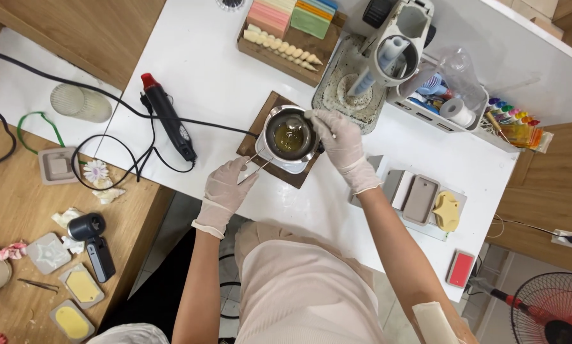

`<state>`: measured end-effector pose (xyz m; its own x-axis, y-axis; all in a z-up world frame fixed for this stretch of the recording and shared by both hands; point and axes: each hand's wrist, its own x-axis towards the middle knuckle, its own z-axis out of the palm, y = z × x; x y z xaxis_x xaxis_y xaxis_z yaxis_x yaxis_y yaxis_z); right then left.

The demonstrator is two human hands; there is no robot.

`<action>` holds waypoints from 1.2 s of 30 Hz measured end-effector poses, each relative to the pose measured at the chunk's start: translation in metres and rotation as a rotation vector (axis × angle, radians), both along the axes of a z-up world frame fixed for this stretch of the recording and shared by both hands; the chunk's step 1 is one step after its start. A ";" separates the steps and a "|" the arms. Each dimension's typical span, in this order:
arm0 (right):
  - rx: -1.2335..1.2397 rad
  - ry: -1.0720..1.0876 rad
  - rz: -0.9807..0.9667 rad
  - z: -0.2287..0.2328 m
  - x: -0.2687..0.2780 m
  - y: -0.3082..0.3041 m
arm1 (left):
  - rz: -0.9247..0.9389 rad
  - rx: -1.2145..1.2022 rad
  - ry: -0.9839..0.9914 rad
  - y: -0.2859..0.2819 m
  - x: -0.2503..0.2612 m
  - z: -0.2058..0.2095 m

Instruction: Organizing candle wax pieces and melting wax in a small pot for candle making.

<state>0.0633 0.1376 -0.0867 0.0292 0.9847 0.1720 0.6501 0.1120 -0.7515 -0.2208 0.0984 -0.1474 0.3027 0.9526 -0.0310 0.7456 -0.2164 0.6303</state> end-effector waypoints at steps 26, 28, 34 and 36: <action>-0.340 0.424 -0.141 -0.034 -0.009 -0.015 | -0.018 -0.007 0.003 0.002 -0.001 0.005; -0.355 0.418 -0.163 -0.031 -0.011 -0.015 | -0.017 0.003 -0.011 0.001 -0.001 0.005; 0.133 0.077 0.068 -0.024 0.005 -0.017 | -0.012 0.003 -0.008 -0.001 -0.001 0.003; 0.308 -0.122 0.103 -0.020 0.010 -0.013 | -0.015 0.035 0.015 -0.002 0.000 0.004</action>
<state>0.0734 0.1242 -0.1068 -0.1071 0.8826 0.4578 0.7063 0.3916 -0.5897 -0.2211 0.0968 -0.1432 0.3170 0.9484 -0.0026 0.7514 -0.2494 0.6108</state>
